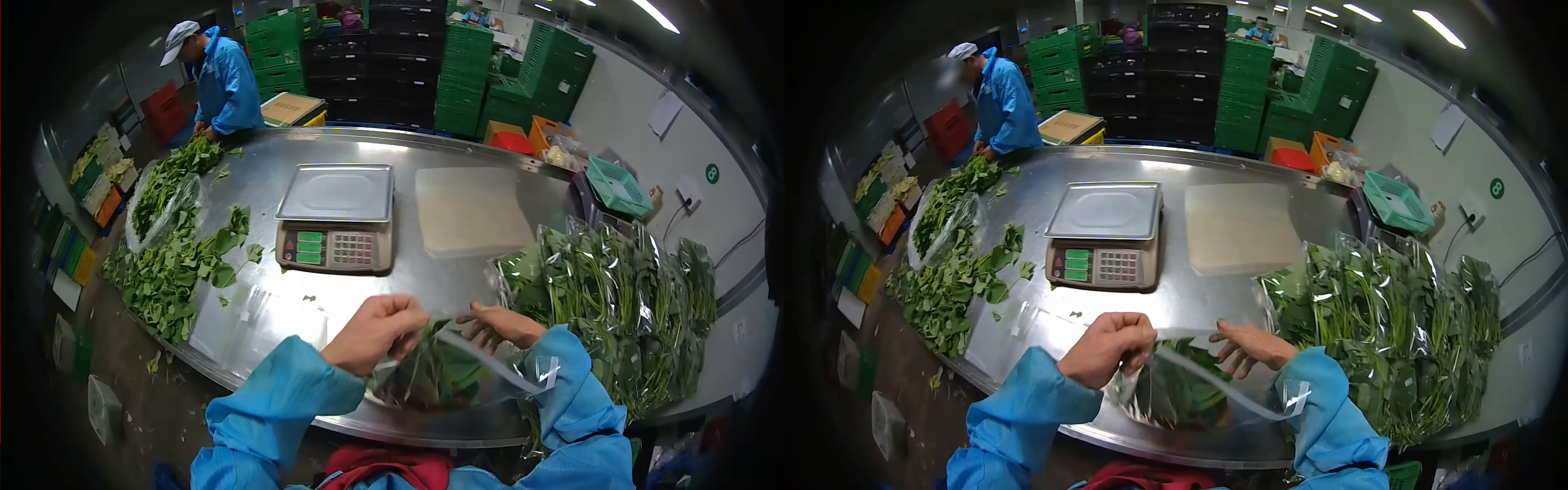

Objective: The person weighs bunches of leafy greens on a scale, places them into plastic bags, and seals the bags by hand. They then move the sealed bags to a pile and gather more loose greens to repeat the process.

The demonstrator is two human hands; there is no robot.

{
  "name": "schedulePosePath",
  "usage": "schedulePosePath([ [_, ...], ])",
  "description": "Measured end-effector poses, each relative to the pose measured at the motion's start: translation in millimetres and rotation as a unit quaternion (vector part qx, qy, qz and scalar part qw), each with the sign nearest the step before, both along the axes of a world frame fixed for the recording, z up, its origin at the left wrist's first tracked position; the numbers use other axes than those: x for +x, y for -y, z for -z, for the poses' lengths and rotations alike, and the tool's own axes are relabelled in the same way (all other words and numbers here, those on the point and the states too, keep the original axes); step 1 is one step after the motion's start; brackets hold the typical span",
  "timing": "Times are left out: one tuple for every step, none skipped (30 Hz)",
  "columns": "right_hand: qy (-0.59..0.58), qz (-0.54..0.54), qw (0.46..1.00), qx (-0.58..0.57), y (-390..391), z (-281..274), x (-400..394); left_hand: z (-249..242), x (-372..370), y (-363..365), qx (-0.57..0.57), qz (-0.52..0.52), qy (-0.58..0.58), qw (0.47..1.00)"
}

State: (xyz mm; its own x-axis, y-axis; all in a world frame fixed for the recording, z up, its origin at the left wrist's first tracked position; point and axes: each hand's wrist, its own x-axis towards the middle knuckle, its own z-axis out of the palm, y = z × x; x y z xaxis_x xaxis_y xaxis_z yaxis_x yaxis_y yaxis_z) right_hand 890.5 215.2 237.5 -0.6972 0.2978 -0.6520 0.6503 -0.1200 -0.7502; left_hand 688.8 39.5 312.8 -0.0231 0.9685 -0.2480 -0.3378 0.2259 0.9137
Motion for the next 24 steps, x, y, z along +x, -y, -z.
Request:
schedulePosePath([
  [0.0, 0.005, 1.0, 0.0, 1.3, -7.6, 8.3, -9.4, 10.9, -5.7, 0.024, -0.008, -0.007, 1.0],
  [-0.04, 0.042, 0.998, 0.003, 1.8, -15.4, 16.2, -20.8, 21.9, -5.9, 0.048, -0.016, -0.012, 0.999],
  [-0.079, 0.08, 0.994, 0.004, 2.2, -18.3, 23.7, -28.8, 30.1, 1.5, 0.071, -0.009, -0.039, 0.997],
  [-0.076, 0.084, 0.994, 0.002, 5.1, -15.0, 31.8, -30.1, 37.0, 14.3, 0.106, -0.006, -0.064, 0.992],
  [-0.095, 0.127, 0.987, 0.015, 10.9, -8.3, 40.3, -21.8, 42.8, 31.0, 0.137, -0.003, -0.109, 0.985],
  [-0.114, 0.17, 0.979, 0.027, 18.3, 1.1, 48.7, -7.2, 41.8, 48.2, 0.209, 0.021, -0.249, 0.945],
  [-0.116, 0.202, 0.972, 0.018, 28.3, 21.7, 58.0, 16.0, 46.0, 66.6, 0.207, 0.028, -0.254, 0.945],
  [-0.114, 0.205, 0.972, 0.012, 40.2, 54.0, 68.0, 43.2, 50.9, 87.1, 0.173, 0.026, -0.249, 0.953],
  [-0.146, 0.244, 0.954, -0.096, 54.3, 91.0, 78.4, 69.1, 57.0, 104.8, 0.143, -0.006, -0.245, 0.959],
  [-0.175, 0.28, 0.922, -0.202, 71.9, 114.6, 88.5, 94.8, 57.1, 123.5, 0.079, -0.003, -0.283, 0.956],
  [-0.172, 0.284, 0.92, -0.206, 92.2, 123.4, 92.4, 119.9, 57.7, 139.8, 0.018, -0.026, -0.299, 0.954],
  [-0.167, 0.325, 0.899, -0.243, 113.8, 129.6, 91.0, 143.9, 57.7, 155.2, -0.042, -0.05, -0.314, 0.947],
  [-0.163, 0.364, 0.874, -0.277, 131.7, 135.3, 92.3, 169.2, 54.3, 170.4, -0.044, -0.046, -0.312, 0.948],
  [-0.162, 0.368, 0.873, -0.278, 146.7, 144.1, 97.0, 193.1, 48.4, 184.8, -0.071, -0.058, -0.254, 0.963],
  [-0.129, 0.379, 0.886, -0.234, 161.0, 153.5, 99.3, 200.9, 44.0, 190.6, -0.098, -0.069, -0.196, 0.973],
  [-0.096, 0.39, 0.896, -0.188, 173.0, 159.5, 100.1, 208.2, 42.3, 193.7, -0.097, -0.065, -0.196, 0.974],
  [-0.07, 0.413, 0.894, -0.16, 184.1, 162.5, 100.2, 214.6, 42.2, 194.7, -0.117, -0.155, -0.157, 0.968],
  [-0.069, 0.419, 0.892, -0.156, 191.9, 166.0, 99.9, 220.2, 41.1, 193.7, -0.136, -0.244, -0.114, 0.954],
  [-0.065, 0.408, 0.903, -0.118, 197.1, 170.6, 100.9, 235.3, 35.6, 193.3, -0.164, -0.217, -0.123, 0.954],
  [-0.055, 0.394, 0.914, -0.081, 203.3, 172.5, 103.8, 250.4, 35.8, 192.1, -0.165, -0.214, -0.115, 0.956],
  [-0.039, 0.396, 0.915, -0.059, 206.0, 165.1, 98.2, 255.3, 37.4, 187.0, -0.172, -0.162, -0.141, 0.961],
  [-0.032, 0.396, 0.916, -0.058, 206.5, 162.5, 96.2, 259.5, 38.3, 182.2, -0.178, -0.11, -0.169, 0.963],
  [-0.024, 0.382, 0.923, -0.037, 206.1, 161.1, 93.3, 262.1, 38.3, 176.9, -0.176, -0.097, -0.158, 0.967],
  [-0.019, 0.37, 0.929, -0.016, 206.2, 159.9, 90.4, 259.8, 38.1, 173.3, -0.176, -0.095, -0.158, 0.967],
])
